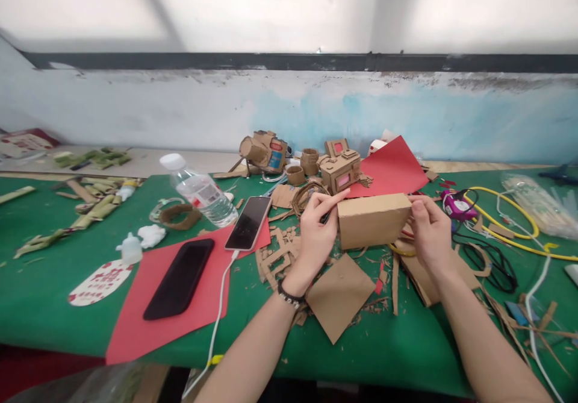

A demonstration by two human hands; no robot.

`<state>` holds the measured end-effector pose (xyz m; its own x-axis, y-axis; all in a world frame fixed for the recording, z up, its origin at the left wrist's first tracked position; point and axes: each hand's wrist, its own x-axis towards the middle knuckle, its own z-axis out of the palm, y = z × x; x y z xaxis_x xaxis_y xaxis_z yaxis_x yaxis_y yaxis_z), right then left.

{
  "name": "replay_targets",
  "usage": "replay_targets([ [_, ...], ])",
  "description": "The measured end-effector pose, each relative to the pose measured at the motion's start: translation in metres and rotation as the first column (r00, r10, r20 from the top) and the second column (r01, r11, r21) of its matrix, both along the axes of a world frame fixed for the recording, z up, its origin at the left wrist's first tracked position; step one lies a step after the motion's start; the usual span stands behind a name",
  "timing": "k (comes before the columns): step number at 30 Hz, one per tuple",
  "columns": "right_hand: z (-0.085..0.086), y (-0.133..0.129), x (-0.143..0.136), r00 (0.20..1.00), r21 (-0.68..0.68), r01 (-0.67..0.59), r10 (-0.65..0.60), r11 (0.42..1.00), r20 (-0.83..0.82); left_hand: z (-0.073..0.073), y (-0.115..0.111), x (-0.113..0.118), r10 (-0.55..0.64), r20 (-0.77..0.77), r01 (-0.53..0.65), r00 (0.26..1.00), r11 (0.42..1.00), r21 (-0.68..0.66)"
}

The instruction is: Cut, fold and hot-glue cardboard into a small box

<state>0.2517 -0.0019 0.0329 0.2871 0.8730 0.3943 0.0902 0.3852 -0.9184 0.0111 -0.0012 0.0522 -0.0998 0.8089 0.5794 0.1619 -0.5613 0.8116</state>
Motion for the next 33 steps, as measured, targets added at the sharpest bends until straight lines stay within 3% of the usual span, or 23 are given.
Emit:
replay_targets([
  [3, 0.003, -0.003, -0.002, 0.99, 0.05, 0.084, -0.089, 0.995, 0.111, 0.0, -0.002, 0.001, -0.058, 0.142, 0.076, 0.988, 0.989, -0.124],
  [6, 0.007, -0.009, -0.009, 0.977, 0.067, 0.151, -0.159, 0.986, 0.144, -0.004, -0.004, 0.006, -0.049, 0.363, 0.145, 0.93, 0.96, -0.241],
  [8, 0.007, -0.013, -0.015, 0.972, 0.076, 0.169, -0.179, 0.983, 0.153, -0.008, -0.004, 0.01, -0.056, 0.431, 0.195, 0.901, 0.938, -0.286],
  [16, 0.001, -0.018, -0.025, 0.973, 0.13, 0.129, -0.151, 0.983, 0.177, -0.017, -0.007, 0.02, -0.116, 0.51, 0.307, 0.852, 0.901, -0.308],
  [33, -0.009, -0.014, -0.028, 0.967, 0.062, 0.191, -0.198, 0.98, 0.161, -0.017, -0.002, 0.015, -0.103, 0.514, 0.301, 0.852, 0.899, -0.317],
])
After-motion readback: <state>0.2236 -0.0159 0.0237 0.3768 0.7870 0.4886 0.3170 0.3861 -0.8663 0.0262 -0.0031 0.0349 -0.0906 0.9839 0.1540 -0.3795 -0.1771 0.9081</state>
